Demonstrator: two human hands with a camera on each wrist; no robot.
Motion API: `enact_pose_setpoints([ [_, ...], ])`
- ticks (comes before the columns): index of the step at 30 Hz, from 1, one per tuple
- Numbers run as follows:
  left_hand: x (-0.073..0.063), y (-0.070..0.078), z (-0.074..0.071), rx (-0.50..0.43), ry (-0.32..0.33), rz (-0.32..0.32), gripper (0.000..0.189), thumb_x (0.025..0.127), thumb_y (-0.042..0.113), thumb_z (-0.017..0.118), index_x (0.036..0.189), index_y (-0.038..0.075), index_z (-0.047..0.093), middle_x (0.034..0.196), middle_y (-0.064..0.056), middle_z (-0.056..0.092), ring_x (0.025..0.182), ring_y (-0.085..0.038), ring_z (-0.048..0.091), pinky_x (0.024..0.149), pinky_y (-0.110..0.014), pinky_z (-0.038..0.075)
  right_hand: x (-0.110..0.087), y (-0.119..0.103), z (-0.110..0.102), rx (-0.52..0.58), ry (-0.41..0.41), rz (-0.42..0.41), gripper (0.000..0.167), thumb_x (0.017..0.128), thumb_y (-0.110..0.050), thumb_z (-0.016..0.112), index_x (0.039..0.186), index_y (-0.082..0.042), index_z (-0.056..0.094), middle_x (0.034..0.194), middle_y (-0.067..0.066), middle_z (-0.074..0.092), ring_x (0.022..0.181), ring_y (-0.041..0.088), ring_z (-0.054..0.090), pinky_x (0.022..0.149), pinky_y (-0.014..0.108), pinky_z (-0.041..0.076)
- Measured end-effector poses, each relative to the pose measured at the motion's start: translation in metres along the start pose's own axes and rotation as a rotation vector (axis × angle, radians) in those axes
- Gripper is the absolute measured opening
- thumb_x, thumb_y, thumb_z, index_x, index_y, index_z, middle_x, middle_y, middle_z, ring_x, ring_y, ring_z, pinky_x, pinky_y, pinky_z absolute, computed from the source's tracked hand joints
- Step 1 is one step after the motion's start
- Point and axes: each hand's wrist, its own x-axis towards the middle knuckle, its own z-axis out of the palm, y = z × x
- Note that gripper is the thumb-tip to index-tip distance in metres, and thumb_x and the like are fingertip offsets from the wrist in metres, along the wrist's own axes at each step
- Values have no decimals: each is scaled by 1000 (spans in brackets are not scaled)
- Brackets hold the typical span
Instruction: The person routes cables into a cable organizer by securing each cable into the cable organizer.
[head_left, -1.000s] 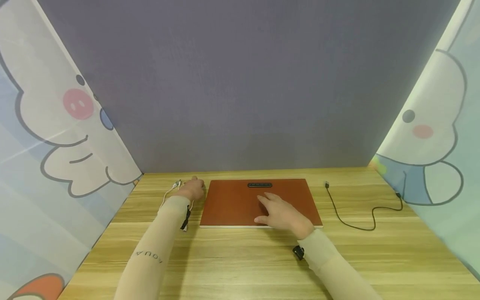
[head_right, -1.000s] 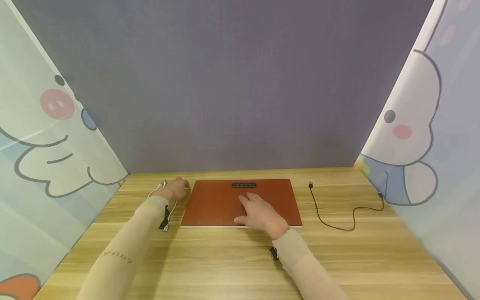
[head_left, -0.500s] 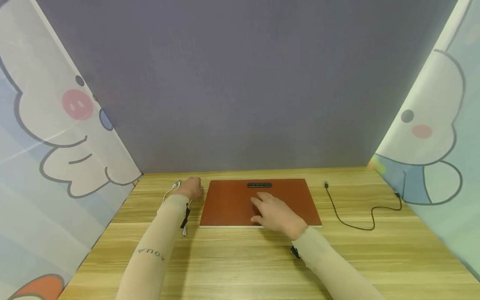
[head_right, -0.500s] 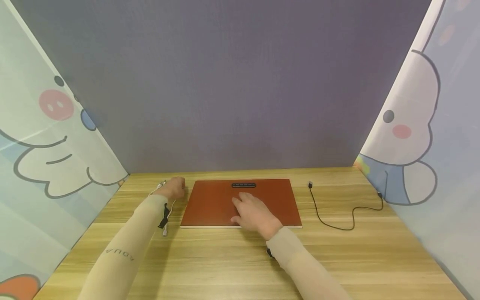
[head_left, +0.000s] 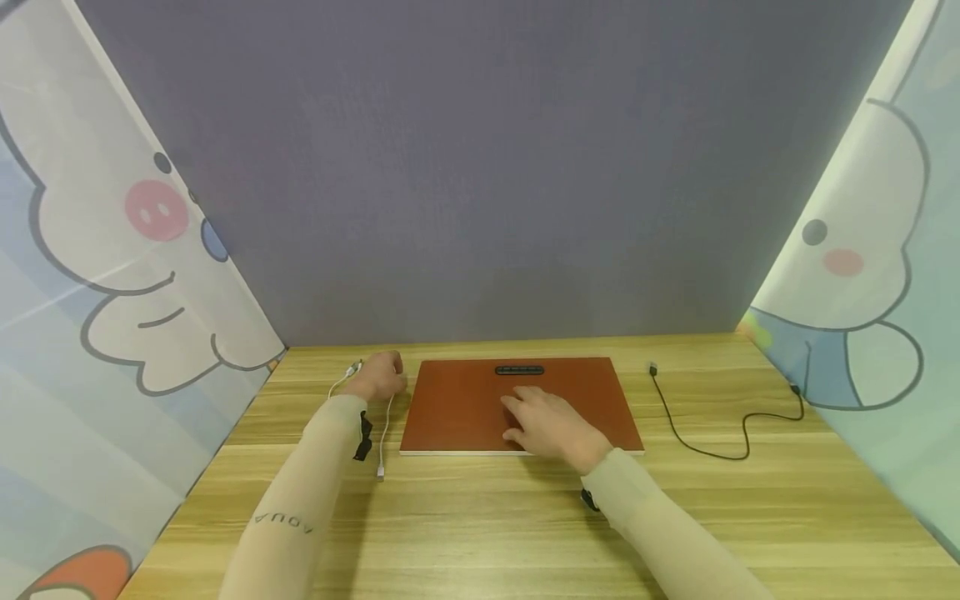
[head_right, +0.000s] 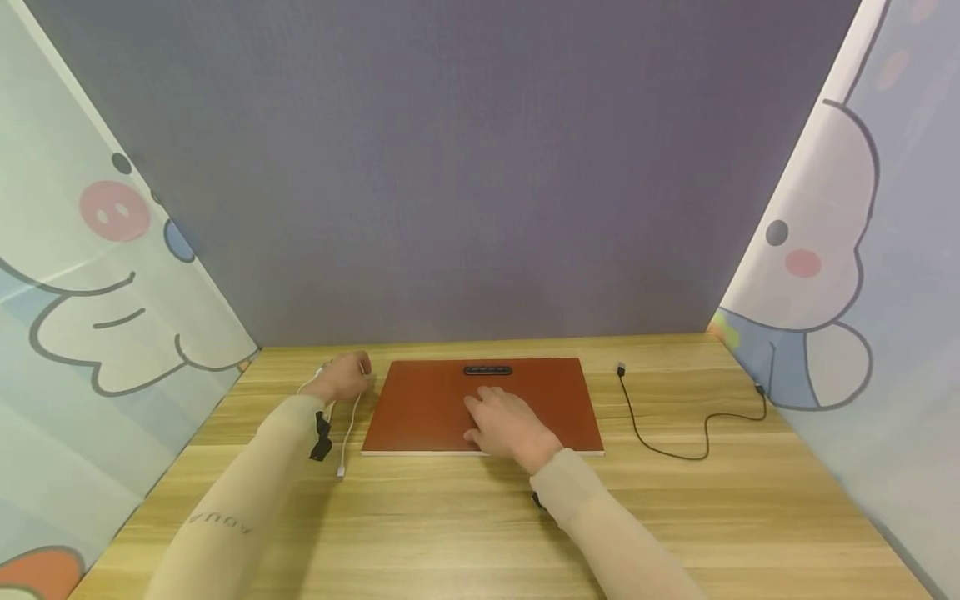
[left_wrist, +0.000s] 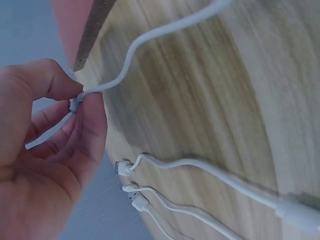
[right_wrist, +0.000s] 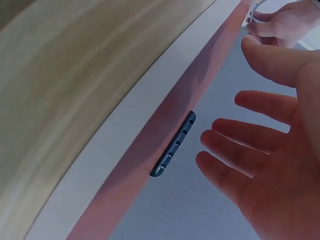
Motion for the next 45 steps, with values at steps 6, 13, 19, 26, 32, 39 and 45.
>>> enact_pose_setpoints([
  [6,-3,1,-1,-120,36,3,29,93,13,63,116,-4,58,104,-19,61,78,-26,56,66,-38,47,2,-2,1,3,-6,-7,56,98,-38,69,143,-8,57,145,15,53,132,32,53,101,49,49],
  [13,-5,6,-1,-232,103,25,35,93,14,63,122,-4,57,105,-16,56,80,-26,55,69,-38,47,2,-7,-1,119,-33,-19,56,100,-40,66,146,-10,55,146,10,54,133,30,53,103,51,48],
  [19,-8,16,-3,-261,146,47,34,91,12,63,121,-4,59,104,-16,59,79,-24,58,69,-37,50,7,-10,-1,259,-35,-17,54,101,-37,64,147,-9,54,147,9,53,134,29,52,106,49,45],
  [26,-10,21,0,-362,157,45,33,94,10,63,123,-5,57,107,-18,59,79,-25,66,68,-37,59,15,-13,4,350,5,-20,54,101,-36,64,146,-8,55,147,9,54,137,30,49,110,49,42],
  [32,-10,24,3,-470,197,33,31,94,8,64,122,-5,58,107,-18,59,85,-29,67,76,-46,61,19,-17,7,436,28,-38,54,101,-35,66,144,-5,56,144,11,56,135,31,51,109,48,42],
  [39,-14,30,6,-513,236,45,26,92,6,63,115,-2,59,103,-17,59,78,-23,67,75,-48,61,23,-24,10,558,56,-61,53,100,-30,67,141,0,57,137,14,61,124,30,58,103,47,48],
  [45,-18,33,8,-546,244,59,25,92,6,62,115,-2,59,103,-17,58,73,-23,67,74,-49,60,26,-31,11,627,89,-35,53,97,-29,71,138,3,59,128,16,66,114,29,63,96,46,52],
])
